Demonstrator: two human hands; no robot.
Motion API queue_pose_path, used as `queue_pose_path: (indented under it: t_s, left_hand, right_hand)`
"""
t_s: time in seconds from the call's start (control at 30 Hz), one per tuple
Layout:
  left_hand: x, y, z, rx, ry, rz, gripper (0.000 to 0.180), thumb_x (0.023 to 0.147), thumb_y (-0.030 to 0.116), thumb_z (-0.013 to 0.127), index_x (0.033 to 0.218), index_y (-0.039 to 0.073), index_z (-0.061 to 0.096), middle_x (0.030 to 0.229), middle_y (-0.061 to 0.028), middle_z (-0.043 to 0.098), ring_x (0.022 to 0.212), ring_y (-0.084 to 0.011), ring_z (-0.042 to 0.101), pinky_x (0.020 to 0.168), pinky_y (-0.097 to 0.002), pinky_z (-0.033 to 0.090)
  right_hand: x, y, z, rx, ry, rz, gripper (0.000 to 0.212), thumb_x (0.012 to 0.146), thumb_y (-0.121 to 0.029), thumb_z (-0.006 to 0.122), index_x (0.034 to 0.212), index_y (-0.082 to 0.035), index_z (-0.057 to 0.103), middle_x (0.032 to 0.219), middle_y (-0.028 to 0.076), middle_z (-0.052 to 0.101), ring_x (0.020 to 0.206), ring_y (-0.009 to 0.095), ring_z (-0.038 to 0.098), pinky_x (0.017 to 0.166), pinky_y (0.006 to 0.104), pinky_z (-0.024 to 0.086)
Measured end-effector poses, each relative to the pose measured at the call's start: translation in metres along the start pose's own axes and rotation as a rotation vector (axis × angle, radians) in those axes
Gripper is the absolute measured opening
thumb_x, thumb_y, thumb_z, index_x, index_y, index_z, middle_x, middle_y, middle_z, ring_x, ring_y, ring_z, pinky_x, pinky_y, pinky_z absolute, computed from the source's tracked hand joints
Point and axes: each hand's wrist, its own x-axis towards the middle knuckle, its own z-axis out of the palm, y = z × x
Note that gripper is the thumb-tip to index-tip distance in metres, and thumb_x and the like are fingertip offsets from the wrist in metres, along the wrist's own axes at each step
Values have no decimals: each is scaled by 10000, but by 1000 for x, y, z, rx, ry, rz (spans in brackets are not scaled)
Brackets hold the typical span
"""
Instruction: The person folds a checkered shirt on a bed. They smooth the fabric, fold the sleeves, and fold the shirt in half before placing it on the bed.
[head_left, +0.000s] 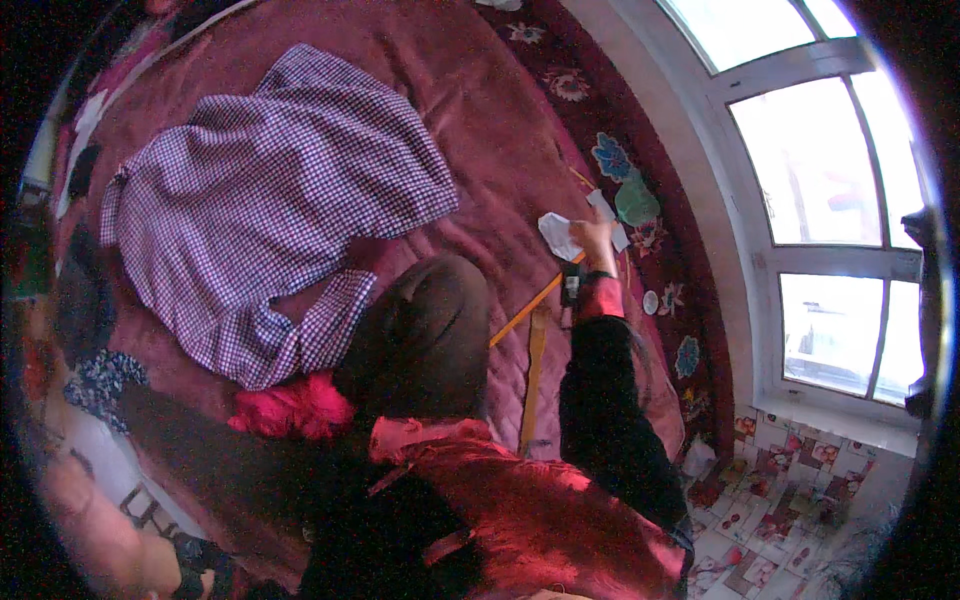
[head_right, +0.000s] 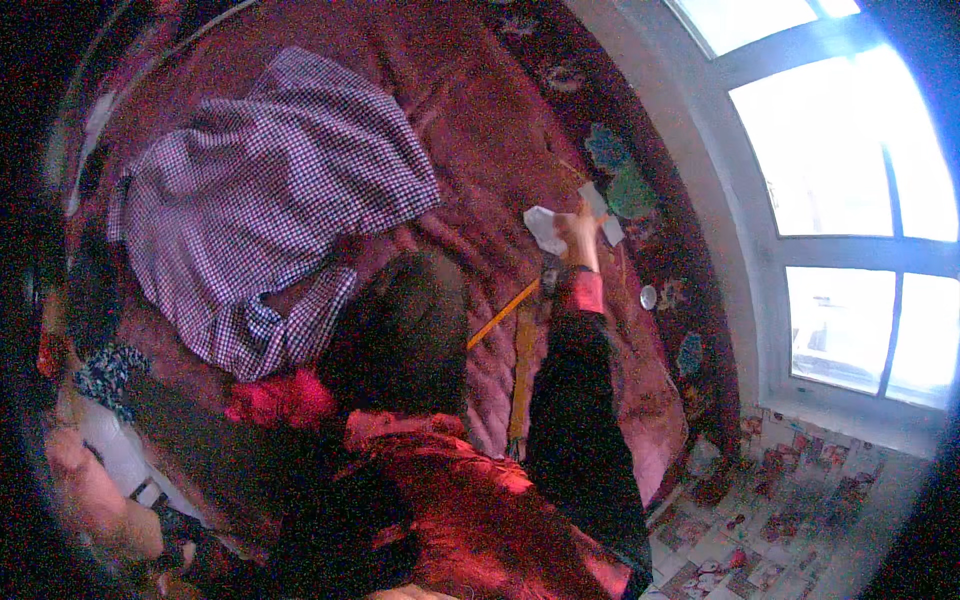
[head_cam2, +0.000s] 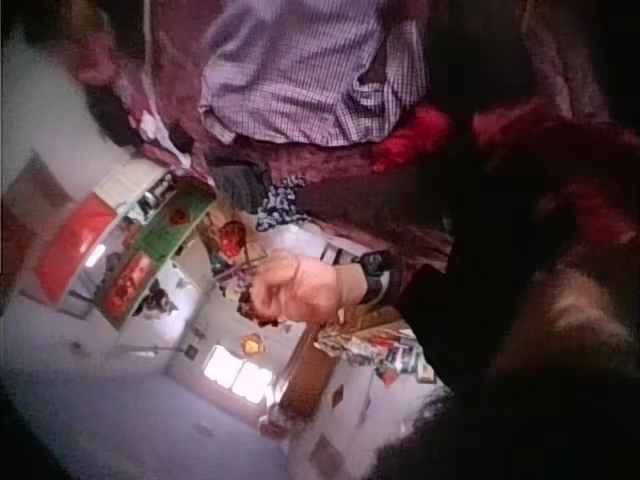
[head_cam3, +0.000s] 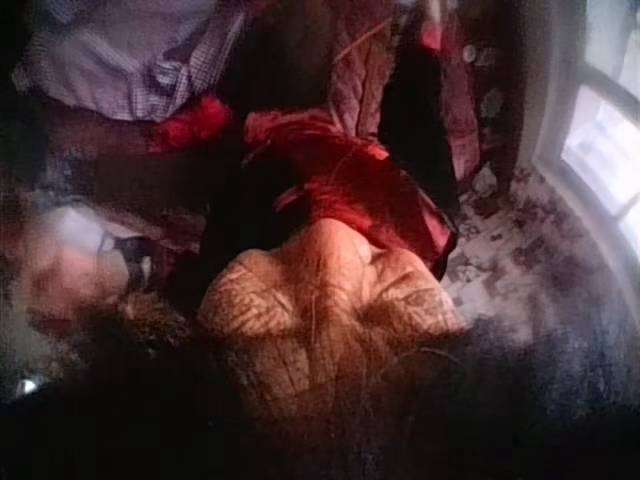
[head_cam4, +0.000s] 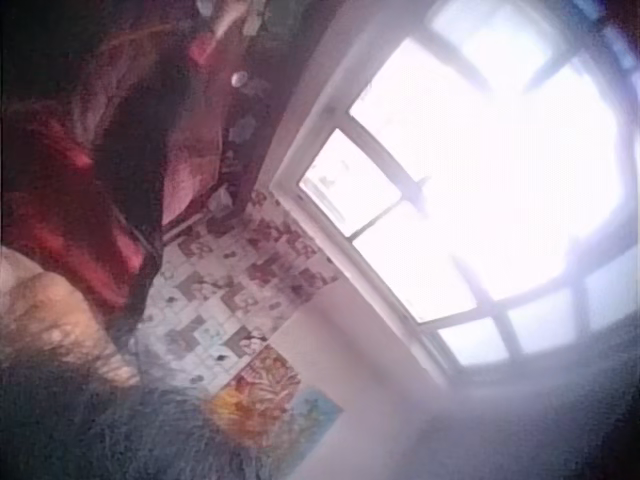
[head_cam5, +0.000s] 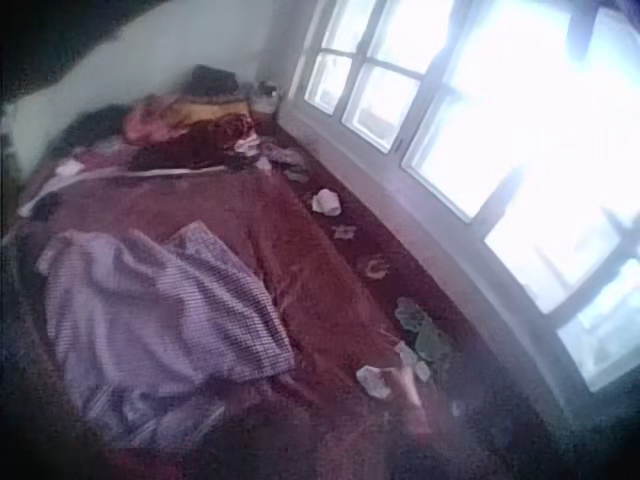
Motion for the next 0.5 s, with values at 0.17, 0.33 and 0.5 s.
queue_pose_path:
  t_s: [0.17,0.33,0.5]
  left_hand:
    - [-35,-45,37,-541,-176,-30,372,935,337,482,1060,8,602,1039,-157,555,905,-261,524,788,-385,433]
    - [-47,-45,66,-573,-138,-183,437,947,273,463,1221,-56,551,959,-125,562,882,-206,495,818,-342,398]
    - [-45,-36,110,-766,-254,-211,419,924,183,505,1261,-63,535,947,-98,570,866,-167,492,806,-314,404]
  right_hand:
    - [-15,55,10,-32,57,137,310,798,-92,648,1100,-44,601,895,95,635,734,255,650,604,397,565]
    - [-42,12,-7,66,-52,-343,192,855,-67,638,1045,-40,625,916,78,658,802,225,650,702,367,551]
    - [-75,-50,18,1230,-369,59,400,988,-413,464,994,-44,617,970,93,620,928,300,598,861,415,495]
